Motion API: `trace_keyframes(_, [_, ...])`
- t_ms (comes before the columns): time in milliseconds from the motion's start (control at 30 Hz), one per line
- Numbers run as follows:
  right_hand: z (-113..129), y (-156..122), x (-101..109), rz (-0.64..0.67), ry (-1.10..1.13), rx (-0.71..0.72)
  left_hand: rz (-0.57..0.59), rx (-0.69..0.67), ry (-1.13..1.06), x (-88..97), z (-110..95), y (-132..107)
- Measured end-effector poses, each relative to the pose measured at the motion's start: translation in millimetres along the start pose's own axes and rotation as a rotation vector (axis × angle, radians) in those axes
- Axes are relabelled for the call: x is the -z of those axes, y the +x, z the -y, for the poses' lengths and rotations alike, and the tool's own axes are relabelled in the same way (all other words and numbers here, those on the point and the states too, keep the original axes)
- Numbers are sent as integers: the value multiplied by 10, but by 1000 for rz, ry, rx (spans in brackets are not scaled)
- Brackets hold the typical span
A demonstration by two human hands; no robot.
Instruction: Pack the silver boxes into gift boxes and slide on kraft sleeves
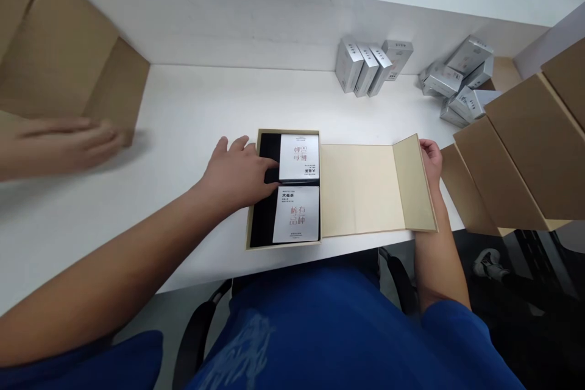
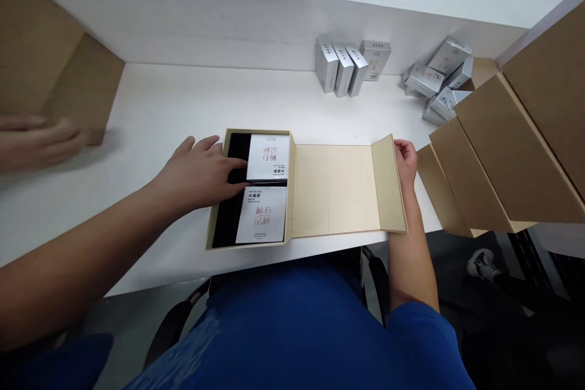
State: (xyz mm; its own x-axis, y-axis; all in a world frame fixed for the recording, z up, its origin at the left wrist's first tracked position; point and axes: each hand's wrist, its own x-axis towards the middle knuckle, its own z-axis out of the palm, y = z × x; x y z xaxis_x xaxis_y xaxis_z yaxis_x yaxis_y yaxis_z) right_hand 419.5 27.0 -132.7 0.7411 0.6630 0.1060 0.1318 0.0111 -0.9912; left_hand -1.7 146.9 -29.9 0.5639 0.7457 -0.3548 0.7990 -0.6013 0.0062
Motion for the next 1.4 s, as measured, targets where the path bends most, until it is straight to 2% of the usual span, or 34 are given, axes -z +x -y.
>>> trace_keyframes(133, [-3, -1, 3, -3, -14, 11, -1, 36, -17, 21, -58, -12])
trace_keyframes(267, [-20, 5, 8, 5, -12, 18, 49, 82, 15, 85, -126, -56])
trace_keyframes(400, [-46, 8, 14, 12, -32, 26, 67, 127, -54, 138, -187, -93])
trace_keyframes(500, [-57, 9, 20, 14, -46, 45, 40, 141, -148, 97, -154, -102])
trace_keyframes(600, [-60, 17, 31, 20, -49, 48, -71, 93, -311, -25, -53, -132])
trace_keyframes(733, [-63, 25, 42, 43, -32, 12, -296, 10, -424, -204, 30, -285])
trace_keyframes(867, [-54, 8, 38, 31, -32, 25, -657, -122, -450, -286, -100, -529])
trace_keyframes(900, [-48, 3, 36, 29, -33, 28, -722, -188, -458, -294, -153, -580])
trace_keyframes(933, [-41, -3, 34, 29, -35, 28, -741, -257, -467, -298, -204, -621])
trace_keyframes(967, [-32, -7, 31, 30, -39, 28, -707, -318, -472, -300, -250, -649])
trace_keyframes(1033, [-14, -14, 23, 24, -51, 32, -537, -370, -461, -300, -320, -666])
trace_keyframes(1100, [5, -20, 16, 18, -62, 41, -360, -336, -427, -294, -363, -639])
trace_keyframes(1133, [14, -22, 13, 17, -65, 44, -308, -306, -408, -289, -379, -614])
trace_keyframes(1267, [31, -28, 13, 17, -42, 28, -246, -205, -328, -262, -449, -506])
trace_keyframes(1400, [18, -24, 22, 30, -57, 25, -184, -180, -287, -207, -496, -447])
